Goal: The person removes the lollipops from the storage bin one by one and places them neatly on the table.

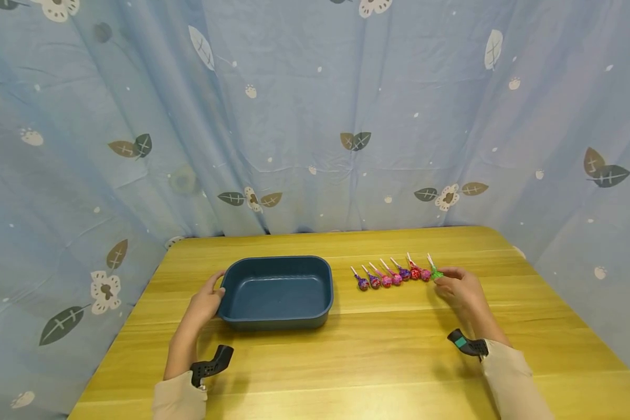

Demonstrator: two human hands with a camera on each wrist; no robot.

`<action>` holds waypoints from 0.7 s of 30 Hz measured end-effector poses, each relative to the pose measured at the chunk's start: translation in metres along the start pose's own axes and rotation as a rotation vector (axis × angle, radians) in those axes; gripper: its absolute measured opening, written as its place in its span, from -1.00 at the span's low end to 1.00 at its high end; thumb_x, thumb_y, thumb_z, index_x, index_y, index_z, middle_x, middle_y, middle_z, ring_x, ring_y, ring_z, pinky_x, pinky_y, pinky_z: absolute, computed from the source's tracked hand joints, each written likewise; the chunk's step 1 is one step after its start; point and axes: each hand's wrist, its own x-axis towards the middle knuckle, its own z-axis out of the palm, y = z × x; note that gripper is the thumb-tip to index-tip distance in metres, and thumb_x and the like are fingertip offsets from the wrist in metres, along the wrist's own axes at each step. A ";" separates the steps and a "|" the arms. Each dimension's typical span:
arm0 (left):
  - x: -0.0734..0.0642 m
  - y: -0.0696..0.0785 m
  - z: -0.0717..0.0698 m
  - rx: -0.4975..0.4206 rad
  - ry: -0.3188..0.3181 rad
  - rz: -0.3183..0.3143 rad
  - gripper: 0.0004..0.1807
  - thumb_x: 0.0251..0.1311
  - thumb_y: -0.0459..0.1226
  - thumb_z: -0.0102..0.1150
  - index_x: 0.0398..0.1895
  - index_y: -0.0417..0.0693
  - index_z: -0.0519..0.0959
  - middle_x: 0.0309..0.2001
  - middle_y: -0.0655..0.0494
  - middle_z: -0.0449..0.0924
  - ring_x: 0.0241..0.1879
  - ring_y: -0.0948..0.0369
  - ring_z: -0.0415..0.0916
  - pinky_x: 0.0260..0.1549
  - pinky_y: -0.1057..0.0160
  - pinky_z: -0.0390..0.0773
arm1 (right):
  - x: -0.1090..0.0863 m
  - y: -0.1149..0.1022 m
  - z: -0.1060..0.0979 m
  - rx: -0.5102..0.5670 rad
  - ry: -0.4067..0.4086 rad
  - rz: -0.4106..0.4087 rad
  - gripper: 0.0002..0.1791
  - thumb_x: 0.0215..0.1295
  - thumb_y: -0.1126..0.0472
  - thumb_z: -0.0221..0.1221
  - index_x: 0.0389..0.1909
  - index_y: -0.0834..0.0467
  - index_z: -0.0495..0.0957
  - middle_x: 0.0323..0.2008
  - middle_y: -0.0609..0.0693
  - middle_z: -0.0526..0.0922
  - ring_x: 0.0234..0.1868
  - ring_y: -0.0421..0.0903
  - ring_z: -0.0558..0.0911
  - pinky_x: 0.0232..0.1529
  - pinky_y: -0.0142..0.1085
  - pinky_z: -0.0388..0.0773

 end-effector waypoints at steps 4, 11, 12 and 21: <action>0.000 0.001 0.000 -0.006 -0.004 0.001 -0.44 0.50 -0.30 -0.28 0.50 -0.21 -0.01 0.29 -0.51 0.17 0.00 -0.26 0.44 -0.24 0.00 0.53 | 0.008 0.006 -0.012 0.061 0.041 0.014 -0.46 0.37 0.26 0.12 0.27 0.46 0.30 -0.02 0.24 0.54 -0.19 -0.13 0.65 -0.10 -0.27 0.55; -0.002 0.001 0.000 -0.013 -0.006 -0.005 -0.44 0.50 -0.30 -0.28 0.50 -0.21 -0.02 0.30 -0.51 0.15 0.04 -0.29 0.41 -0.23 -0.01 0.54 | 0.022 0.016 -0.019 0.282 0.098 0.088 -0.49 0.32 0.38 0.10 0.24 0.50 0.28 -0.14 0.09 0.47 -0.28 -0.22 0.63 -0.11 -0.30 0.56; -0.002 0.001 0.000 -0.009 -0.004 -0.004 -0.44 0.50 -0.30 -0.28 0.50 -0.21 -0.02 0.30 -0.51 0.15 0.04 -0.29 0.41 -0.24 0.00 0.54 | 0.023 0.017 -0.018 0.287 0.104 0.090 -0.50 0.32 0.39 0.10 0.23 0.51 0.28 -0.12 0.11 0.46 -0.28 -0.24 0.63 -0.11 -0.32 0.56; -0.001 0.000 0.001 -0.014 -0.001 -0.010 -0.44 0.50 -0.29 -0.28 0.50 -0.19 -0.01 0.28 -0.51 0.19 0.03 -0.29 0.43 -0.26 0.02 0.56 | 0.030 0.024 -0.013 0.229 0.166 0.077 -0.54 0.30 0.43 0.09 0.20 0.52 0.34 -0.24 0.04 0.56 -0.37 -0.32 0.62 -0.19 -0.37 0.58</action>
